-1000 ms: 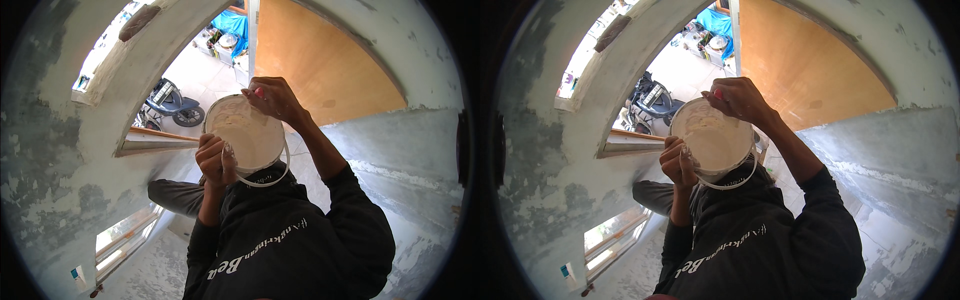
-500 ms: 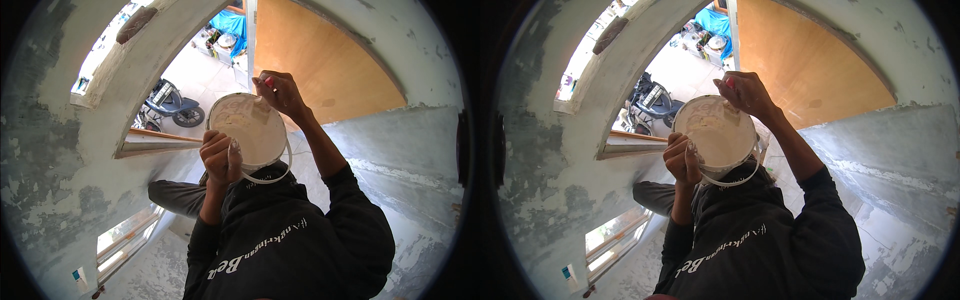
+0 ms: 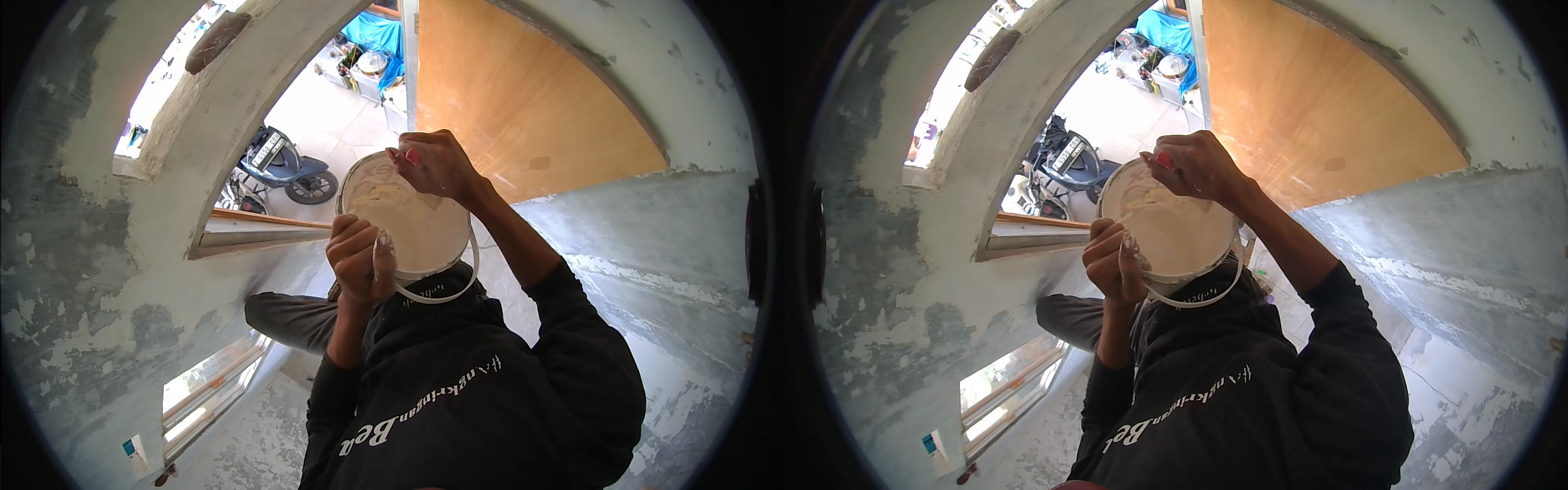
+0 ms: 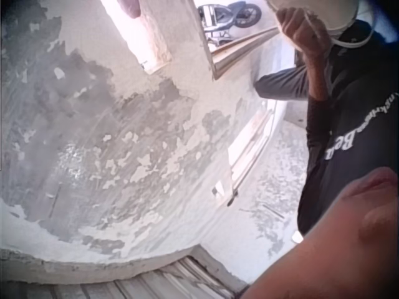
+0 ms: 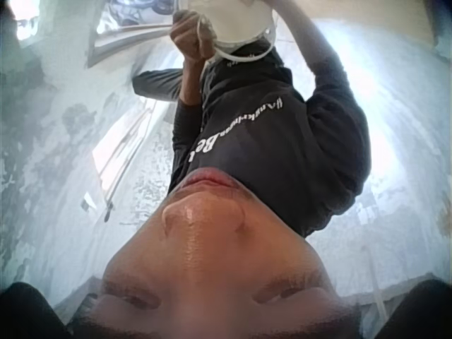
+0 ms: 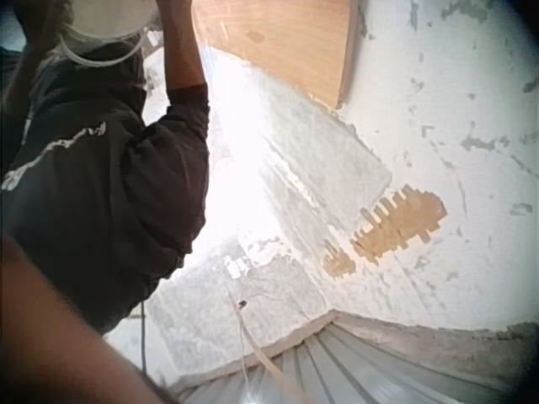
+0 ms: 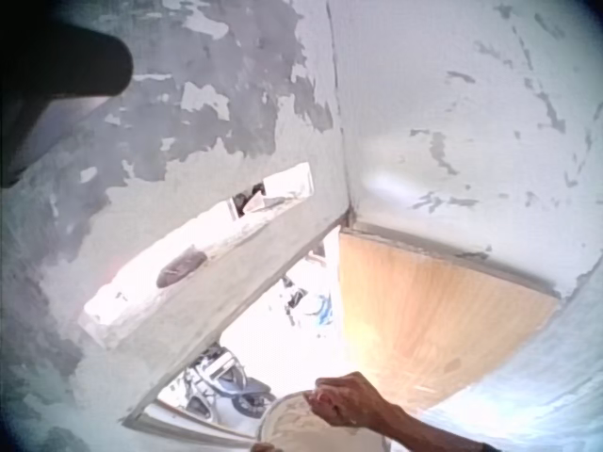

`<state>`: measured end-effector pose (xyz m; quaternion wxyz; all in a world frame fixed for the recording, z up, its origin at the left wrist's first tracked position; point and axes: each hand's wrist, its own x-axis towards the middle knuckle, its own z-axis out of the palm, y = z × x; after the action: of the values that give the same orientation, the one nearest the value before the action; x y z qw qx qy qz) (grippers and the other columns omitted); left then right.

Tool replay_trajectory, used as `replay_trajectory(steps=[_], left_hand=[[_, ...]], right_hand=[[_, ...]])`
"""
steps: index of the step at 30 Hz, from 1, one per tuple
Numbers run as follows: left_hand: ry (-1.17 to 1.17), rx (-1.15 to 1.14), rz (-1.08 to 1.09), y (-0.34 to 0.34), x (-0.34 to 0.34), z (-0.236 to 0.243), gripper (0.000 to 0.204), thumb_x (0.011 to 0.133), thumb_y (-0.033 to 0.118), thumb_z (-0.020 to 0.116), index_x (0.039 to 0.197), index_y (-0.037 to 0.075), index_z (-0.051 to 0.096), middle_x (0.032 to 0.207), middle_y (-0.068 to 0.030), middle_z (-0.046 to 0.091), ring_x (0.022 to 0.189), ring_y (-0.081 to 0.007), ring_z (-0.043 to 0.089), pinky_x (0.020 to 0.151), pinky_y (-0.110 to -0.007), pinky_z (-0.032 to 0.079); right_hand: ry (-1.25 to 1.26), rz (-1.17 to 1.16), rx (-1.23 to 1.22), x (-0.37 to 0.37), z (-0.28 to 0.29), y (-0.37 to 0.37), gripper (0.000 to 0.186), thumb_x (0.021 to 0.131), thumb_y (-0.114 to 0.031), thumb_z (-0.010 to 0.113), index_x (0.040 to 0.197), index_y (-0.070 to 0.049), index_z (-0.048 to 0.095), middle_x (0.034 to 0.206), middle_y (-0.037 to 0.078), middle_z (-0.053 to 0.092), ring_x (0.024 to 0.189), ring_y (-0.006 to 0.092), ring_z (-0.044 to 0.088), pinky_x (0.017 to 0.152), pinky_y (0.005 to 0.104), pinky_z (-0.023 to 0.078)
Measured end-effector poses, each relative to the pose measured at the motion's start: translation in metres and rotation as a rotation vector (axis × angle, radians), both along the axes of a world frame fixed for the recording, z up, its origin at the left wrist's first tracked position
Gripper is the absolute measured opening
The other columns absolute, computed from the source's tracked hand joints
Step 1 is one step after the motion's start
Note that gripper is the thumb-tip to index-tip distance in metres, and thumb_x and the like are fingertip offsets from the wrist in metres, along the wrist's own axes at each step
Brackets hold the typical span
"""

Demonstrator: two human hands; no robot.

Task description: The person applies a white coating to a ceiling using a brush while holding a bucket of material.

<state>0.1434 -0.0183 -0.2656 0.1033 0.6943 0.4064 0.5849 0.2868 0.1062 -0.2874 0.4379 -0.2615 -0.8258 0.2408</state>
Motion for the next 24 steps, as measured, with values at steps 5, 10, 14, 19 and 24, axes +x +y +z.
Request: replay_trajectory(steps=[5,10,14,19,24], left_hand=[[0.051,-0.063,-0.009,0.0,0.001,0.002,0.025,0.072,0.003,0.047,0.048,-0.002,0.045,0.048,-0.0093,0.045,0.041,-0.0213,0.04,0.055,-0.034,0.032],[0.049,-0.039,-0.014,0.004,0.003,0.001,0.026,0.074,0.002,0.046,0.048,-0.002,0.044,0.047,-0.0094,0.044,0.041,-0.0219,0.039,0.055,-0.034,0.032],[0.061,-0.05,-0.022,0.004,0.003,0.001,0.026,0.074,0.002,0.046,0.049,-0.002,0.045,0.048,-0.0094,0.045,0.041,-0.0217,0.039,0.055,-0.034,0.032],[0.054,-0.049,-0.012,0.004,0.003,0.0,0.025,0.072,0.001,0.049,0.048,0.0,0.043,0.048,-0.0082,0.043,0.041,-0.0222,0.039,0.054,-0.034,0.031],[-0.026,0.013,0.032,0.002,0.002,-0.001,0.027,0.07,0.001,0.051,0.046,0.003,0.04,0.047,-0.0069,0.04,0.041,-0.0225,0.038,0.053,-0.034,0.03]], right_hand=[[0.008,0.067,0.03,0.0,-0.005,0.006,0.031,0.077,0.001,0.065,0.055,-0.001,0.043,0.054,0.01,0.044,0.041,0.0225,0.042,0.04,0.0332,0.036],[-0.022,0.054,0.038,0.002,-0.011,0.01,0.028,0.078,0.002,0.064,0.056,-0.001,0.047,0.055,0.01,0.048,0.042,0.0227,0.047,0.042,0.0325,0.038],[-0.006,0.053,0.006,0.005,-0.016,0.015,0.025,0.08,0.001,0.062,0.059,0.0,0.048,0.055,0.011,0.049,0.044,0.0228,0.049,0.044,0.0325,0.04],[0.037,0.056,-0.025,0.007,-0.016,0.019,0.029,0.086,-0.002,0.056,0.059,0.002,0.045,0.053,0.011,0.048,0.044,0.019,0.049,0.046,0.031,0.042],[0.219,-0.035,-0.201,0.006,-0.001,0.006,0.033,0.088,-0.007,0.057,0.059,0.0,0.044,0.05,0.01,0.042,0.041,0.0206,0.04,0.042,0.0321,0.033]])
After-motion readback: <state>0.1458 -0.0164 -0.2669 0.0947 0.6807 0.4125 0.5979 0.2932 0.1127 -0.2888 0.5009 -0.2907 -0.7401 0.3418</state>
